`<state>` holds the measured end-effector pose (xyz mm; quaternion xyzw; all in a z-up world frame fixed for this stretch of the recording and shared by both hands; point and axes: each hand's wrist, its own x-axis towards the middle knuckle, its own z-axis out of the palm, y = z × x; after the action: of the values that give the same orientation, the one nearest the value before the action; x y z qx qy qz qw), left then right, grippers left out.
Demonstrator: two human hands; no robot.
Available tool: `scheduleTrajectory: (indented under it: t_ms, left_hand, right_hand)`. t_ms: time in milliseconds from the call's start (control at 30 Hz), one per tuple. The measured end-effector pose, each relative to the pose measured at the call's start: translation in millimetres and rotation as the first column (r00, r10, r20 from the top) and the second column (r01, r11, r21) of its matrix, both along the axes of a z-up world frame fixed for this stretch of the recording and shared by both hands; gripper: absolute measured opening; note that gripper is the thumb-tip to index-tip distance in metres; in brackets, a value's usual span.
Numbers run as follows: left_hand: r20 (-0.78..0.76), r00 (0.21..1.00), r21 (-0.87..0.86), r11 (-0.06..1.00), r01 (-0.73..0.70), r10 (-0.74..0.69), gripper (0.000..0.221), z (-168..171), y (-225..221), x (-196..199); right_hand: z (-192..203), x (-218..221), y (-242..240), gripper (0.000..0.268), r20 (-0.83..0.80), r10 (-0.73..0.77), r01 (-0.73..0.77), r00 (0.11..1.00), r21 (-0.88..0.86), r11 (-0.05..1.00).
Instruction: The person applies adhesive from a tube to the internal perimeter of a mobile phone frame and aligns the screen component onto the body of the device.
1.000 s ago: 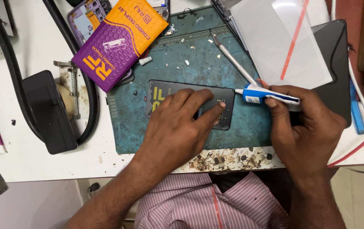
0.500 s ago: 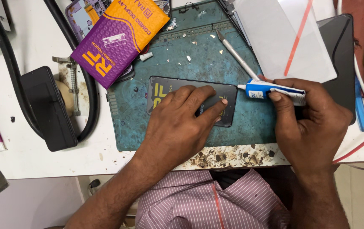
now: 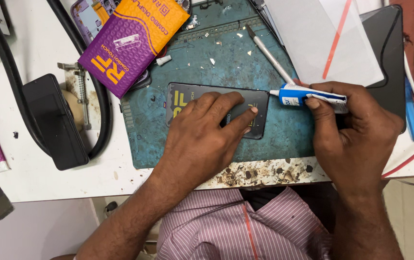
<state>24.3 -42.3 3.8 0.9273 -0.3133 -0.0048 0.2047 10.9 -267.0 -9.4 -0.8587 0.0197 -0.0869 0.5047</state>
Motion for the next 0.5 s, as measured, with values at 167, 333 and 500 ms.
scheduleTrajectory:
  t_ms: [167, 333, 500]
  left_hand:
    - [-0.005, 1.000, -0.001, 1.000, -0.002, 0.002, 0.030, 1.9, 0.3, -0.1]
    - [-0.006, 1.000, 0.013, 1.000, 0.001, -0.001, 0.030, 2.3, 0.4, 0.4]
    - [-0.016, 1.000, 0.011, 1.000, 0.003, -0.002, 0.030, 5.0, -0.1, 1.0]
  right_hand:
    - [1.0, -0.4, -0.9, 0.011, 0.010, 0.008, -0.007, 1.000, -0.029, 1.000]
    - [7.1, -2.3, 1.9, 0.011, 0.047, 0.007, -0.005, 0.999, -0.035, 0.999]
    - [4.9, -6.6, 4.4, 0.009, 0.057, -0.011, 0.012, 0.998, -0.017, 1.000]
